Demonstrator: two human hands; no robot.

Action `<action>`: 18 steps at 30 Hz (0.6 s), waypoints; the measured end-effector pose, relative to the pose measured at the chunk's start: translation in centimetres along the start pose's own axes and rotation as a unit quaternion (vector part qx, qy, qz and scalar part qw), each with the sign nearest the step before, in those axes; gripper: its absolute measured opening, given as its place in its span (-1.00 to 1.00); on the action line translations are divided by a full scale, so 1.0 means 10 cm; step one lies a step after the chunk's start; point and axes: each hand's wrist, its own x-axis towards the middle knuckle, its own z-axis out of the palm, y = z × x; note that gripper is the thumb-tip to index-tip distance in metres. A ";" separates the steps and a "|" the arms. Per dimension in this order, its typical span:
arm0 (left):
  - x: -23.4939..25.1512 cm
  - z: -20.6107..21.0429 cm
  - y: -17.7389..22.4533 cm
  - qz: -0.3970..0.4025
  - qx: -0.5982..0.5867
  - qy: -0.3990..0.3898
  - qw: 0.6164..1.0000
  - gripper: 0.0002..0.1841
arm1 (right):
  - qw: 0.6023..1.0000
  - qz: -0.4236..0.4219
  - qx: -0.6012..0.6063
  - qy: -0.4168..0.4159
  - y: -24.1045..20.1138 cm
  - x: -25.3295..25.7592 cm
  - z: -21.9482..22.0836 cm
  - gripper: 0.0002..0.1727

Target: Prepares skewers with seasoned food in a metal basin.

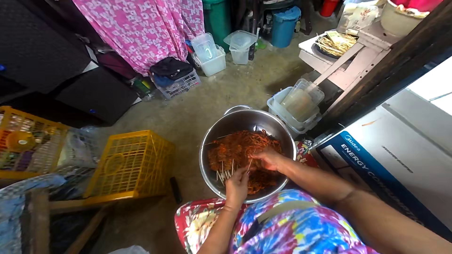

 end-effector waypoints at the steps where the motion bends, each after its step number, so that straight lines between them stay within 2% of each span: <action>1: 0.00 0.00 0.00 0.001 0.000 0.002 1.000 -0.80 | 1.000 0.005 -0.016 -0.010 0.01 -0.01 0.02 -0.84; 4: 0.00 -0.01 -0.01 -0.007 -0.005 0.030 1.000 -0.80 | 0.992 -0.024 -0.097 -0.072 -0.01 0.02 -0.08 -0.79; 6: 0.00 -0.01 -0.01 -0.013 -0.010 0.050 0.999 -0.79 | 0.989 -0.049 -0.120 -0.073 -0.05 0.05 -0.18 -0.66; 11: 0.00 0.00 -0.02 -0.007 -0.019 0.026 0.999 -0.80 | 0.998 -0.068 -0.005 0.017 -0.14 0.06 -0.20 -0.75; 18: 0.00 0.00 -0.01 -0.005 -0.031 0.006 0.999 -0.81 | 0.996 -0.057 0.058 0.027 -0.13 0.09 -0.14 -0.79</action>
